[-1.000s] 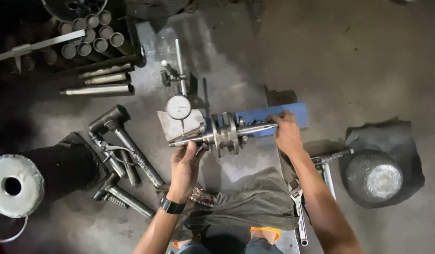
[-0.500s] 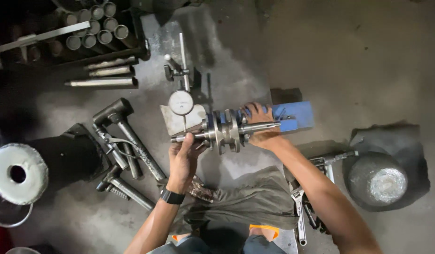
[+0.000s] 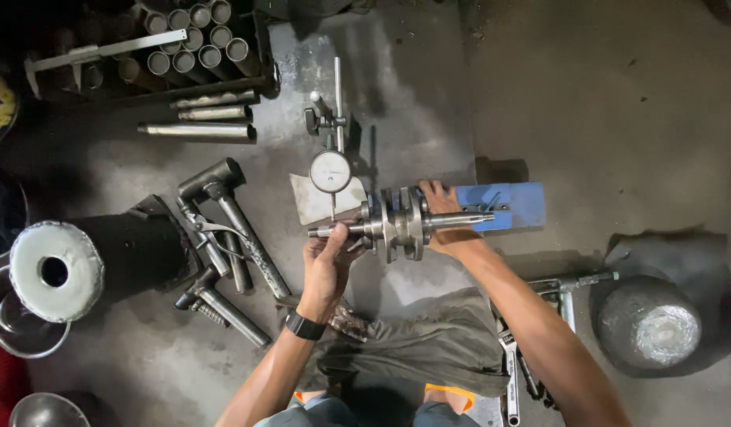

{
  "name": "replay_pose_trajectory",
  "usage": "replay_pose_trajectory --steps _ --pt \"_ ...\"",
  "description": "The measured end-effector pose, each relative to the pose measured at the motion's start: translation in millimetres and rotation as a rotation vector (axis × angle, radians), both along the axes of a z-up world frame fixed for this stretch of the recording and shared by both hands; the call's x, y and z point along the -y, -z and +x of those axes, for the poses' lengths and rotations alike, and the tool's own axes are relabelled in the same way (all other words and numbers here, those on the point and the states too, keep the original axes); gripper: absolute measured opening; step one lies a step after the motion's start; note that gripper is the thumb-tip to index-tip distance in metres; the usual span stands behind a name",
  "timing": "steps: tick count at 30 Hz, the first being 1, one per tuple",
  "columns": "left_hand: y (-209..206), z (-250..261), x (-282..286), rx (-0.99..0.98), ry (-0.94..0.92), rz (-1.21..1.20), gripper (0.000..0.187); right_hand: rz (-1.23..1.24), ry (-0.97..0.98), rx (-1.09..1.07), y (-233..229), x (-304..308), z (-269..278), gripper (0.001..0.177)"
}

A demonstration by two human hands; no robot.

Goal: The person rotates a metal shaft with attached discs on a blue stand while using a dial indicator to measure it. The person repeatedly adjusts the dial indicator and rotates the shaft to check different points.

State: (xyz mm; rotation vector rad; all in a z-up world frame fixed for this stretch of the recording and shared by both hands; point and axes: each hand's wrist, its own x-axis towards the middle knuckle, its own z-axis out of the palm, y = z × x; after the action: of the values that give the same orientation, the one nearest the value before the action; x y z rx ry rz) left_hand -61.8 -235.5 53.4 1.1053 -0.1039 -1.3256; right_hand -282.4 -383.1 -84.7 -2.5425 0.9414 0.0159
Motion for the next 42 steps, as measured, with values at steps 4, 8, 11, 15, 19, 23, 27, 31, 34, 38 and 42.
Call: replay_pose_trajectory --steps 4,8,11,15,19,23,27,31,34,38,42 --pt "12 -1 -4 0.009 -0.008 0.009 0.035 0.017 -0.013 -0.055 -30 0 9 0.074" --pt "24 0 -9 -0.006 -0.004 0.016 0.040 0.053 -0.023 -0.140 -43 0 17 0.086" --pt "15 0 -6 -0.001 0.011 0.008 0.041 0.070 0.012 -0.115 -33 -1 13 0.085" --pt "17 -1 -5 -0.008 -0.004 -0.019 0.040 0.056 0.035 0.020 -29 -4 8 0.081" --pt "18 -1 -6 0.003 0.004 0.001 0.038 0.083 0.013 -0.074 -41 0 16 0.074" --pt "14 -2 -5 -0.006 0.010 -0.010 0.036 0.047 0.014 -0.070 -15 0 13 0.083" --pt "18 -4 -6 0.002 -0.006 0.004 0.036 0.108 0.010 -0.130 -49 0 20 0.064" --pt "23 -4 -7 0.007 -0.011 0.008 0.037 0.135 0.039 -0.159 -56 3 25 0.069" --pt "21 -3 -6 0.003 -0.010 0.005 0.038 0.109 0.030 -0.131 -34 3 17 0.073" --pt "29 -1 -9 0.012 -0.001 0.020 0.039 0.134 0.046 -0.025 -48 1 16 0.068" --pt "30 -1 -7 -0.019 -0.010 -0.062 0.037 0.139 0.048 -0.034 -52 1 16 0.065"
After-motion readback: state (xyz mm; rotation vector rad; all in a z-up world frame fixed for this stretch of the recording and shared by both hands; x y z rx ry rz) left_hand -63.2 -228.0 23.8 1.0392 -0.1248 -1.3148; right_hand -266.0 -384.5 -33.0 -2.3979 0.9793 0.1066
